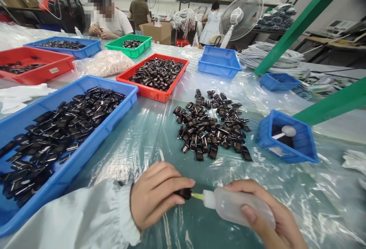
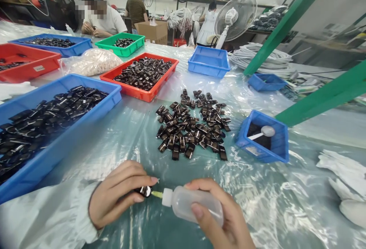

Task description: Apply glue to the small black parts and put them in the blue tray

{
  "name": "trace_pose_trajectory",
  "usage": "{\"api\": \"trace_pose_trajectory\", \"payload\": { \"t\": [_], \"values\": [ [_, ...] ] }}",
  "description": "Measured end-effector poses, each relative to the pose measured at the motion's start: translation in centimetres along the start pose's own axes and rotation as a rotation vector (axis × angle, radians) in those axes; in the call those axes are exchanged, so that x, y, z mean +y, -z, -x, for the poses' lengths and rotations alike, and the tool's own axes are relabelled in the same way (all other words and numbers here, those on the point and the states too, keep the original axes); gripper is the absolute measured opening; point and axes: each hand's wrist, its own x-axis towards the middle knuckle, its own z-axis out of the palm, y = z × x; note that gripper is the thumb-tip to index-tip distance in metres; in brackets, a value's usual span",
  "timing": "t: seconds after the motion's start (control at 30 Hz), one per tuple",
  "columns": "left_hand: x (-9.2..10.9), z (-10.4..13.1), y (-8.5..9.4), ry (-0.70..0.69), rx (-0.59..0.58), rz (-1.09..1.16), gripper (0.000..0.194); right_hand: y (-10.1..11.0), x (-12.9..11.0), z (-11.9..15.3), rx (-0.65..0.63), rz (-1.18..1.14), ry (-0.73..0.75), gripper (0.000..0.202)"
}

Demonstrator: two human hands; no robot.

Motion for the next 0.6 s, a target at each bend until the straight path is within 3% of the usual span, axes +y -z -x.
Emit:
{"api": "trace_pose_trajectory", "payload": {
  "t": [0.17, 0.6],
  "values": [
    [0.0, 0.03, 0.08, 0.019, -0.005, -0.002, 0.028, -0.5, -0.32, -0.05, 0.108, -0.073, -0.079, 0.024],
    [0.33, 0.33, 0.17, 0.155, -0.059, -0.031, 0.035, -0.92, -0.39, 0.11, 0.216, -0.021, -0.018, 0.023]
  ]
}}
